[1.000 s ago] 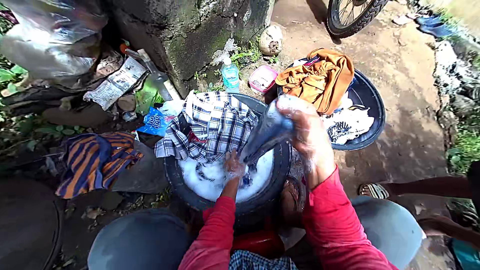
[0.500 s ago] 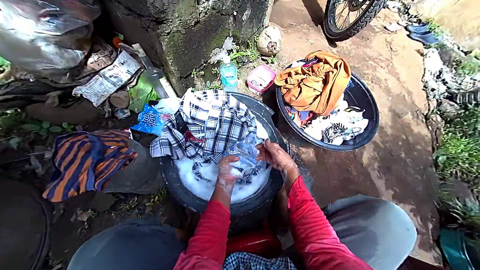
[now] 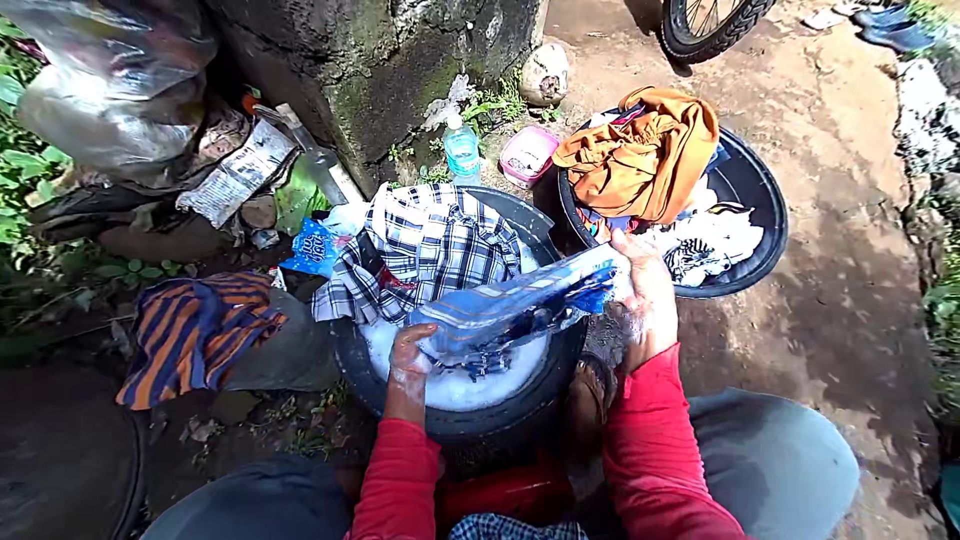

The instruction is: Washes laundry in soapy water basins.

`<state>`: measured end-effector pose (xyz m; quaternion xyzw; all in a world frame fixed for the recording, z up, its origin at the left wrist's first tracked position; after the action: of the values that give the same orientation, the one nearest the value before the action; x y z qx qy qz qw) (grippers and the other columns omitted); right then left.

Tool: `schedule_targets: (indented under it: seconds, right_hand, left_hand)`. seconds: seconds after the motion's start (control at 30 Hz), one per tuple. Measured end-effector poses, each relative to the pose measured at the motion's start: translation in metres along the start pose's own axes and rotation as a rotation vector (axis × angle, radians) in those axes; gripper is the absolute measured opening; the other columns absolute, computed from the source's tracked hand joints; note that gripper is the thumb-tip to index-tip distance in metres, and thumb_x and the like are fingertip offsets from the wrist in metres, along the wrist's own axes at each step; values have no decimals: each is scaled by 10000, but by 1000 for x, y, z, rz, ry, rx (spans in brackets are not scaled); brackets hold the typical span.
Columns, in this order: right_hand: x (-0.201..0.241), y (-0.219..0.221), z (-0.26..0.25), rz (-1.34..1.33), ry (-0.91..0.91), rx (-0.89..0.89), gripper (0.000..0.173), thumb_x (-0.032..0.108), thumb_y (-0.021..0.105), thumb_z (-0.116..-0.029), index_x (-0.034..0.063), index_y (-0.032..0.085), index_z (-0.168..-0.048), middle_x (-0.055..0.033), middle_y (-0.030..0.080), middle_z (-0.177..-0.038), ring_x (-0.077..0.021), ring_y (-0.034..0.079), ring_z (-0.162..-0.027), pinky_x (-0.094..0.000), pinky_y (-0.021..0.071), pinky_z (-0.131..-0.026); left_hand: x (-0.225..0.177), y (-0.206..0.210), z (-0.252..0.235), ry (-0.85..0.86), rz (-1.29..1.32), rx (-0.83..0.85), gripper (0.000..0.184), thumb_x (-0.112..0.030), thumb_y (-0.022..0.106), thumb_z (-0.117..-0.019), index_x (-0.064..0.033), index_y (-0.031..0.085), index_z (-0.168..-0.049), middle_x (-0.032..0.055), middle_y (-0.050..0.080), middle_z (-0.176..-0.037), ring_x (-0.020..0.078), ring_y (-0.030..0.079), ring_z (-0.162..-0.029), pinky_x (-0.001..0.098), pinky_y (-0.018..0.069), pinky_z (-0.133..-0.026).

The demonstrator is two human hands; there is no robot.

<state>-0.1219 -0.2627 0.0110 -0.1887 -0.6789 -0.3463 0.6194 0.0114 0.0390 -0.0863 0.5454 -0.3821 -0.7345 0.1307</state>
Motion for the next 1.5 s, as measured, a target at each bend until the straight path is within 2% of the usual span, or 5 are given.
schedule_targets:
  seconds: [0.27,0.43,0.7,0.9,1.5]
  right_hand:
    - [-51,20,-29,841,61,60,465,468,576,-1033,69,605,-1271,-266,608,-1208,-437,621,-1057,-642,504,-873]
    - [-133,40,17,229,431,431,837,543,66,-1085,-112,492,-1387,-228,630,-1263,-211,631,-1129,-374,510,-998]
    - [-17,24,-3,-254,207,63,196,293,531,-1063,157,644,-979,36,674,-755,-42,643,-623,-219,562,-559]
    - [31,-8,6,-553,-163,152,350,440,463,-1081,186,606,-1275,-8,709,-1150,-118,691,-1083,-325,592,-937]
    - [-109,43,-7,-67,320,252,325,273,386,-1107,60,539,-1297,-74,677,-990,-141,674,-868,-341,585,-800]
  left_hand:
    - [62,26,-15,-145,89,-11,575,-453,181,-1080,-53,580,-1186,85,748,-944,180,734,-870,385,629,-777]
    - [62,54,-1,-28,158,-4,425,-329,254,-1059,-82,599,-1071,31,751,-884,121,733,-846,323,627,-773]
    - [-7,-19,-20,-278,-90,46,227,28,488,-768,-115,662,-800,57,742,-756,119,711,-659,282,600,-602]
    - [-48,-41,-25,157,238,90,159,-146,596,-909,-76,734,-946,83,760,-888,158,737,-830,345,627,-753]
    - [43,30,-16,-235,-32,-40,241,-227,426,-1015,-74,592,-1098,42,722,-889,115,709,-799,293,615,-705]
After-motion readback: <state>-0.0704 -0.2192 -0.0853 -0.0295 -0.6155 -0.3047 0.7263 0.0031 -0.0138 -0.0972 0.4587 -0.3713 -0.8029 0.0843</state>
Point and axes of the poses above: each hand's wrist, its own z-axis away from the middle knuckle, its own y-axis out of the palm, x = y × z, the point moved 2 cm from there along -z, towards the middle knuckle
